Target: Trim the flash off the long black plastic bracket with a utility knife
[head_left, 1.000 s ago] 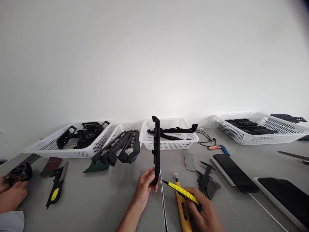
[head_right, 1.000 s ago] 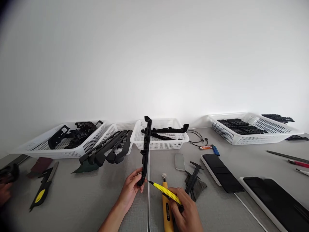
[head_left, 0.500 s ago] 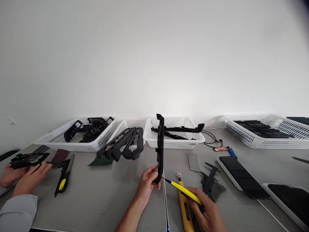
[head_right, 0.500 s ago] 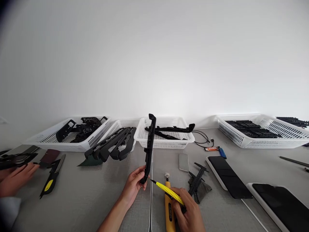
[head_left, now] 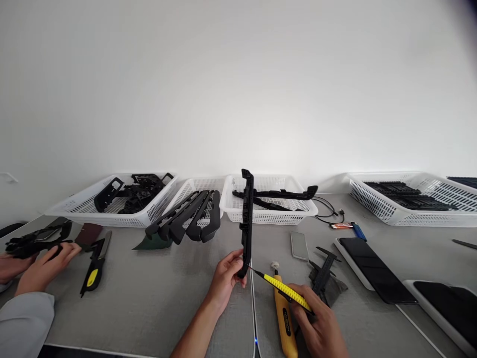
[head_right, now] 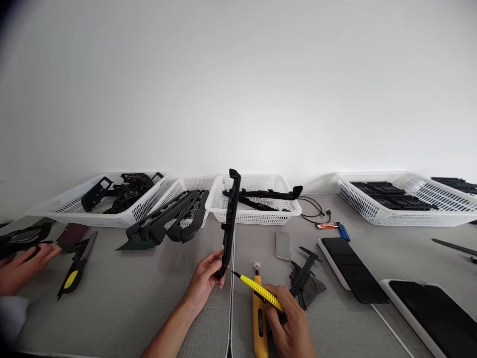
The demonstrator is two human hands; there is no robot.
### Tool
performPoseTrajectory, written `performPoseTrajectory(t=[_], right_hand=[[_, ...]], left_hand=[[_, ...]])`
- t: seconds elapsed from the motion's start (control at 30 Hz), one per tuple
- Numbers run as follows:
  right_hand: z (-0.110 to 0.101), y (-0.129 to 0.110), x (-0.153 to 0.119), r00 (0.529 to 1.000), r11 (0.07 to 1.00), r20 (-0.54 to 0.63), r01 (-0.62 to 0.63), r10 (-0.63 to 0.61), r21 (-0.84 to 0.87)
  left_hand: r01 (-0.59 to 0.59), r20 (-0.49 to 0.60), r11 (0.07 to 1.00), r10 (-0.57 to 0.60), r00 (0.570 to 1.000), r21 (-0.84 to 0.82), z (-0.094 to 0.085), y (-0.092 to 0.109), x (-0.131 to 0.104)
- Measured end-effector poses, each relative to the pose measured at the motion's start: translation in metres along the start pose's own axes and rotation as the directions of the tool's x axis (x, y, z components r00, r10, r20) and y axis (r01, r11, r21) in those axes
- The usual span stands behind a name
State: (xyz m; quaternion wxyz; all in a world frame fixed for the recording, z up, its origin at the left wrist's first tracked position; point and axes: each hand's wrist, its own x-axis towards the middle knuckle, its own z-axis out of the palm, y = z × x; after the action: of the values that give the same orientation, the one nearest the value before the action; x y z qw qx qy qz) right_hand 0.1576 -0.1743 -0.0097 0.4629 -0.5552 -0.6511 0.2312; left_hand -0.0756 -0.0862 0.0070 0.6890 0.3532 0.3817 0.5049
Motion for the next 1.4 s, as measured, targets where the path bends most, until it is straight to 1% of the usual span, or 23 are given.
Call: performPoseTrajectory(t=[0.23, 0.43, 0.63, 0.8, 1.03, 1.17, 1.27, 1.33, 1.4], right_hand=[[-0.002, 0.002, -0.001, 1.000, 1.000, 0.023, -0.004, 0.004, -0.020], [-0.001, 0.003, -0.002, 1.000, 0.999, -0.001, 0.023, -0.023, -0.028], [0.000, 0.009, -0.003, 1.000, 0.999, 0.027, 0.006, -0.004, -0.041], [-0.001, 0.008, -0.002, 0.999, 0.998, 0.035, 0.030, -0.028, -0.052], [0.002, 0.011, -0.001, 0.998, 0.997, 0.002, 0.067, -0.067, -0.045], [0.002, 0.008, 0.001, 0.998, 0.997, 0.025, 0.058, -0.057, -0.046], [0.000, 0.006, -0.001, 0.998, 0.998, 0.044, 0.041, -0.038, -0.050], [-0.002, 0.007, -0.002, 0.999, 0.998, 0.038, 0.033, -0.031, -0.058], [-0.003, 0.010, -0.003, 1.000, 0.998, 0.021, 0.016, -0.015, -0.065]], left_hand=[[0.004, 0.008, 1.000, -0.004, 1.000, 0.001, 0.001, 0.002, -0.001], [0.009, -0.005, 1.000, -0.009, 1.000, 0.006, 0.003, 0.005, 0.000], [0.015, 0.006, 1.000, -0.015, 1.000, 0.005, 0.002, 0.004, 0.000], [0.021, 0.010, 1.000, -0.021, 1.000, -0.023, 0.001, 0.002, 0.000], [0.032, 0.012, 0.999, -0.032, 0.999, -0.020, 0.001, 0.002, 0.000], [0.039, 0.028, 0.999, -0.039, 0.999, -0.013, 0.001, 0.003, -0.003], [0.044, 0.016, 0.999, -0.044, 0.999, -0.004, 0.000, 0.002, -0.004], [0.047, 0.008, 0.999, -0.047, 0.999, -0.013, 0.000, 0.004, 0.000], [0.045, 0.024, 0.999, -0.045, 0.999, -0.024, 0.003, 0.007, 0.009]])
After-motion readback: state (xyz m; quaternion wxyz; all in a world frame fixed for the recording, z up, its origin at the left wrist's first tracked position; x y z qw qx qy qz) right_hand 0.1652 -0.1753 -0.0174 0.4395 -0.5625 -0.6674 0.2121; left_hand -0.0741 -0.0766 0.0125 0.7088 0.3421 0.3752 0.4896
